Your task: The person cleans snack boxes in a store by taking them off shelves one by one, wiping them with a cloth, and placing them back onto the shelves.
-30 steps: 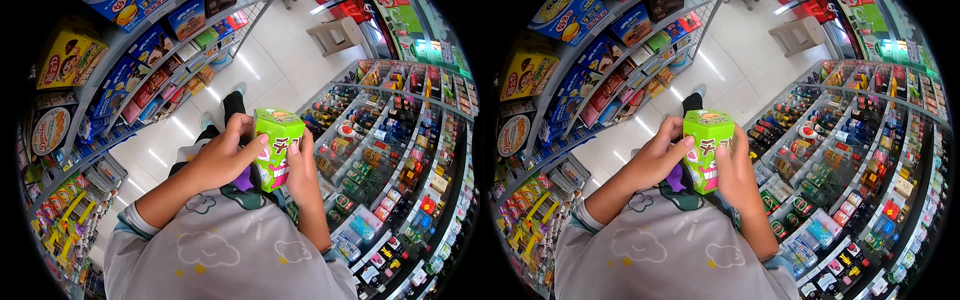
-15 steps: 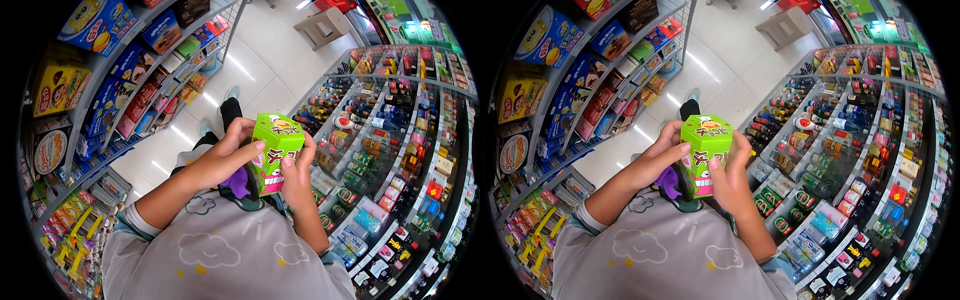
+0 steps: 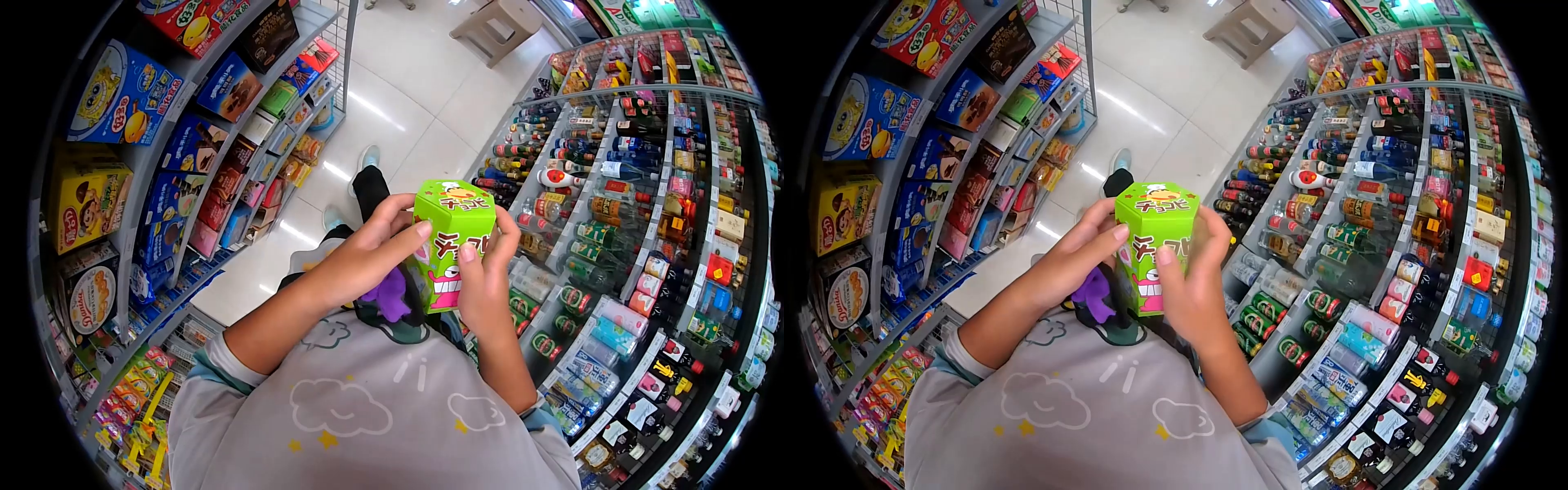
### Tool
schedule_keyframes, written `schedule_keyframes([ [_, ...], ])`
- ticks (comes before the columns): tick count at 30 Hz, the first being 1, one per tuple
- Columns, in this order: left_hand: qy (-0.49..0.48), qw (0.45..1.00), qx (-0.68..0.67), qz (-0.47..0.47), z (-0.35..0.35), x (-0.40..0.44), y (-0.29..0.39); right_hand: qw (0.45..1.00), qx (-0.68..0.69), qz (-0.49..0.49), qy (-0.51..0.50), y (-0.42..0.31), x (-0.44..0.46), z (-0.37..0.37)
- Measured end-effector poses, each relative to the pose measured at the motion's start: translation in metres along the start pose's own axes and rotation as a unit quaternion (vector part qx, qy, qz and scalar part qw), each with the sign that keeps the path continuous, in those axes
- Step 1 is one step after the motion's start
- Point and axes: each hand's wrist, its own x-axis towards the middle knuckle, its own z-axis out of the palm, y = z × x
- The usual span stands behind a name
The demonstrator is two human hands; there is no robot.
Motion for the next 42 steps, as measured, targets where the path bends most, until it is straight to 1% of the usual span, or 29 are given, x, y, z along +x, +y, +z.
schedule_keyframes([
  [1, 0.002, 1.0, 0.0, 0.0, -0.001, 0.0, -0.003, 1.0, 0.005, 0.018, 0.019, -0.001, 0.002, 0.004],
  [3, 0.021, 0.997, 0.037, 0.058, -0.004, 0.0, -0.013, 1.0, -0.004, 0.019, 0.022, -0.005, 0.007, 0.012],
  [4, 0.025, 0.997, 0.037, 0.058, -0.006, -0.002, -0.011, 0.999, -0.014, 0.02, 0.026, -0.008, 0.009, 0.016],
  [6, 0.007, 0.997, 0.071, 0.016, -0.009, -0.01, -0.004, 0.999, 0.003, 0.028, 0.015, -0.013, 0.012, 0.021],
  [8, 0.027, 0.997, 0.074, 0.021, -0.015, -0.011, -0.008, 0.999, 0.017, 0.033, 0.003, -0.016, 0.014, 0.024],
  [10, 0.039, 0.995, 0.059, 0.072, -0.018, -0.014, -0.007, 0.998, 0.022, 0.058, -0.015, -0.019, 0.016, 0.023],
  [11, 0.042, 0.994, 0.055, 0.081, -0.021, -0.013, -0.008, 0.999, -0.033, 0.016, -0.022, -0.013, 0.018, 0.02],
  [12, 0.057, 0.994, 0.063, 0.065, -0.026, -0.014, -0.012, 0.999, -0.038, 0.011, -0.031, -0.014, 0.02, 0.02],
  [13, 0.073, 0.994, 0.068, 0.047, -0.03, -0.016, -0.015, 0.999, -0.016, 0.013, -0.027, -0.016, 0.019, 0.022],
  [15, 0.077, 0.994, 0.051, 0.053, -0.034, -0.018, -0.017, 0.999, 0.039, 0.029, -0.023, -0.018, 0.018, 0.027],
  [17, 0.078, 0.994, 0.04, 0.059, -0.036, -0.019, -0.018, 0.998, 0.039, 0.019, -0.035, -0.014, 0.017, 0.028],
  [20, 0.05, 0.995, 0.021, 0.079, -0.035, -0.021, -0.013, 0.998, 0.046, 0.007, -0.05, -0.013, 0.017, 0.028],
  [22, -0.033, 0.998, -0.029, 0.047, -0.03, -0.025, 0.003, 0.997, 0.015, -0.013, -0.073, -0.008, 0.017, 0.022],
  [23, -0.031, 0.998, -0.017, 0.049, -0.03, -0.028, 0.003, 0.996, 0.043, -0.017, -0.083, -0.006, 0.017, 0.019],
  [24, -0.032, 0.998, -0.018, 0.05, -0.032, -0.028, 0.001, 0.996, 0.042, -0.017, -0.082, -0.008, 0.016, 0.019],
  [26, -0.001, 0.995, -0.074, 0.061, -0.034, -0.029, -0.001, 0.986, 0.148, -0.002, -0.075, -0.015, 0.015, 0.021],
  [27, 0.008, 0.991, -0.095, 0.092, -0.036, -0.028, -0.003, 0.987, 0.139, -0.008, -0.08, -0.01, 0.016, 0.018],
  [28, 0.007, 0.991, -0.093, 0.091, -0.037, -0.026, -0.003, 0.987, 0.14, -0.009, -0.078, -0.008, 0.015, 0.017],
  [30, 0.069, 0.981, -0.152, 0.104, -0.04, -0.023, -0.002, 0.991, 0.1, -0.008, -0.087, -0.004, 0.012, 0.016],
  [31, 0.089, 0.98, -0.151, 0.1, -0.043, -0.02, -0.006, 0.987, 0.1, 0.026, -0.124, 0.004, 0.008, 0.011],
  [32, 0.086, 0.98, -0.147, 0.099, -0.042, -0.019, -0.004, 0.98, 0.105, 0.03, -0.165, 0.006, 0.004, 0.01],
  [34, 0.1, 0.968, -0.206, 0.103, -0.036, -0.017, 0.006, 0.979, 0.01, -0.015, -0.204, 0.016, -0.004, 0.01],
  [35, 0.106, 0.969, -0.207, 0.087, -0.033, -0.017, 0.01, 0.979, 0.011, -0.015, -0.203, 0.017, -0.005, 0.008],
  [36, 0.106, 0.969, -0.207, 0.085, -0.033, -0.016, 0.009, 0.963, -0.082, -0.048, -0.251, 0.01, -0.004, 0.01],
  [37, 0.112, 0.965, -0.223, 0.081, -0.033, -0.015, 0.009, 0.936, -0.174, -0.081, -0.296, 0.003, -0.001, 0.011],
  [38, 0.118, 0.96, -0.24, 0.078, -0.033, -0.015, 0.008, 0.936, -0.173, -0.081, -0.296, -0.006, 0.002, 0.016],
  [40, 0.137, 0.958, -0.238, 0.078, -0.03, -0.015, 0.011, 0.917, -0.204, -0.058, -0.339, -0.021, 0.006, 0.029],
  [41, 0.136, 0.958, -0.239, 0.079, -0.032, -0.015, 0.01, 0.925, -0.217, -0.071, -0.304, -0.015, 0.005, 0.034],
  [42, 0.137, 0.957, -0.241, 0.081, -0.034, -0.015, 0.009, 0.924, -0.217, -0.072, -0.306, -0.01, 0.006, 0.032],
])
